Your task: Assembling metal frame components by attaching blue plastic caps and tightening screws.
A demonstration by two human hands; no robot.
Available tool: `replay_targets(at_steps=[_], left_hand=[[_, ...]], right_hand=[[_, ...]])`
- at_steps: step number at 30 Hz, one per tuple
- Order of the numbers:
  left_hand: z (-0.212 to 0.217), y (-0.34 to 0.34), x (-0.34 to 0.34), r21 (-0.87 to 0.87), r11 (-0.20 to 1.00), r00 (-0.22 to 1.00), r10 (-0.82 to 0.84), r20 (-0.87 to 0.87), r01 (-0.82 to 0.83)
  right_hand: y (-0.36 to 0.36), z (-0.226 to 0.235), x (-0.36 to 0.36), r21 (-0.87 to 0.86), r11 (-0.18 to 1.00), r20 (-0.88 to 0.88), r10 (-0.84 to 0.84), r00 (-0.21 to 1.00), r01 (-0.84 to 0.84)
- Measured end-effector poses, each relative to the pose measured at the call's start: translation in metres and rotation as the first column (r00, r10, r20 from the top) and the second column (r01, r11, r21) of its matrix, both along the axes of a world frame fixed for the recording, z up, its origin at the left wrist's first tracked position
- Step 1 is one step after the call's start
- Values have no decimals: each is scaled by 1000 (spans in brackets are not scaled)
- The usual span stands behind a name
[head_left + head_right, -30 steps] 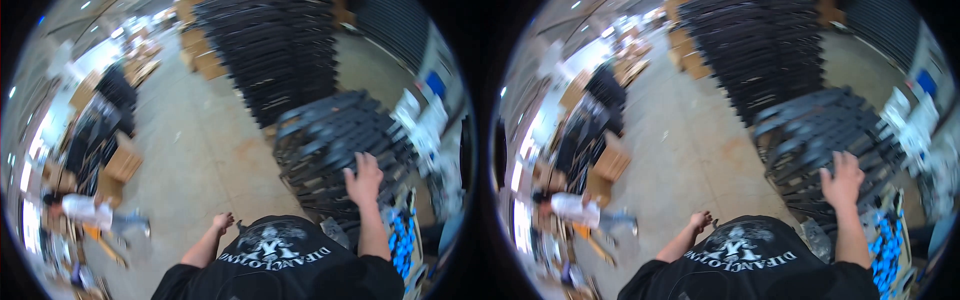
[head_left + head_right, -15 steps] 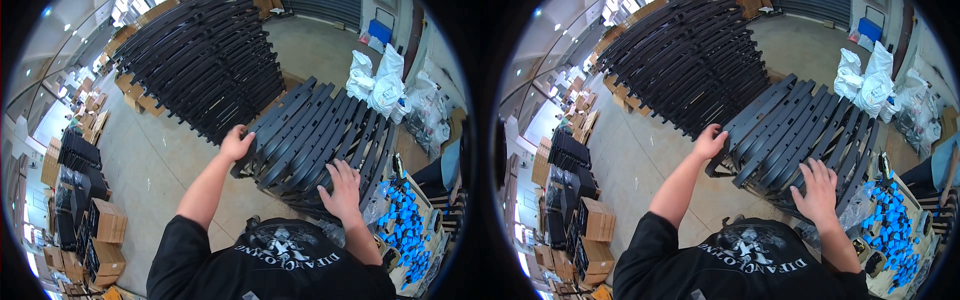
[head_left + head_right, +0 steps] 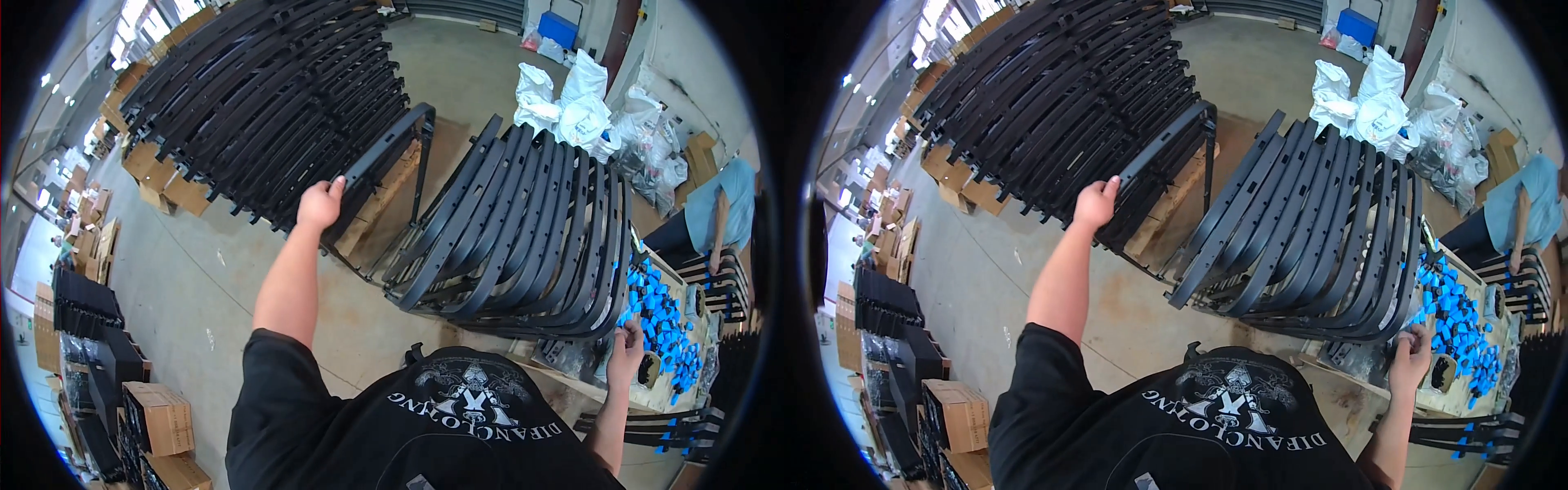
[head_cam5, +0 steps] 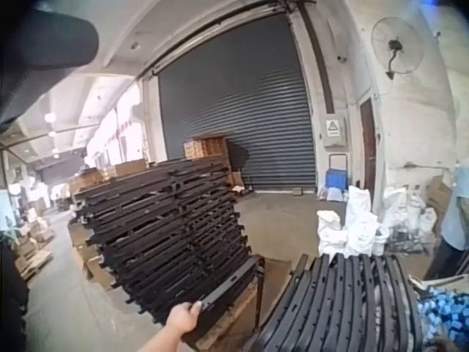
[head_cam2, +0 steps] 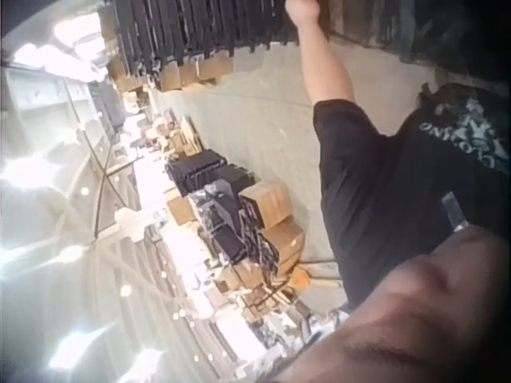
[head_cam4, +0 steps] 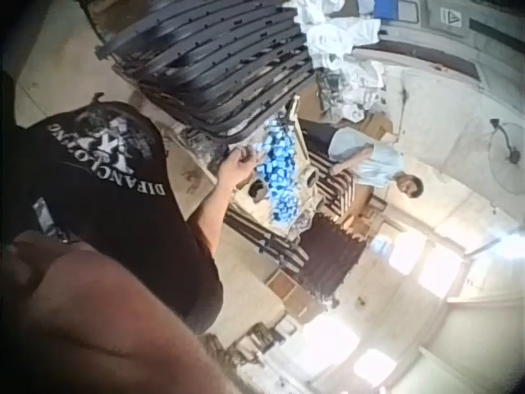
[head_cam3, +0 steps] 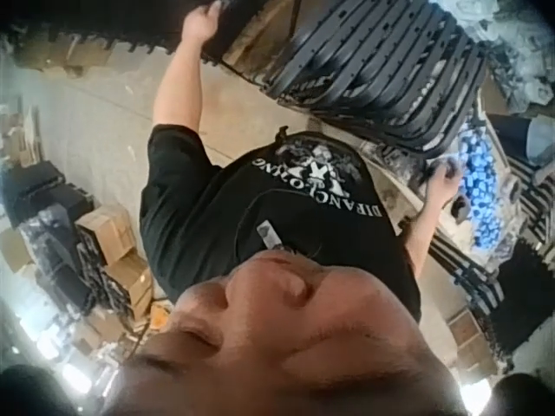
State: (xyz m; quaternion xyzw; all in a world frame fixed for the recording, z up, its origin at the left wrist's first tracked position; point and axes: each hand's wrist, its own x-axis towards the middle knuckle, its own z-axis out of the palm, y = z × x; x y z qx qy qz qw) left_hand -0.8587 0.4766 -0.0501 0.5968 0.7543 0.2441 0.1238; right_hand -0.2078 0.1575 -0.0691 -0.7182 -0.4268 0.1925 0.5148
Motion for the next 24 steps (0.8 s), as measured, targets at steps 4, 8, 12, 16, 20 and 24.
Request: replay_targets(at_steps=[4, 8, 12, 16, 20, 24], left_hand=[[4, -14, -46, 68, 998, 1000, 2, 29, -4], [0, -63, -95, 92, 993, 993, 72, 98, -81], [-6, -167, -113, 124, 963, 956, 209, 208, -238], [-43, -292, -121, 162, 926, 921, 294, 256, -340], [-91, -436, -74, 143, 892, 885, 384, 262, -429], [-88, -536, 19, 176, 833, 825, 445, 349, -524]], right_hand=[[-7, 35, -68, -85, 992, 144, 107, 984, -96], [-19, 55, -121, -223, 946, 203, 283, 937, -237], [-42, 45, -147, -310, 887, 144, 400, 905, -342], [-62, 28, -154, -365, 797, 133, 557, 820, -482], [-77, 29, -156, -446, 666, 112, 705, 701, -598], [-100, 20, -139, -437, 584, 126, 793, 596, -684]])
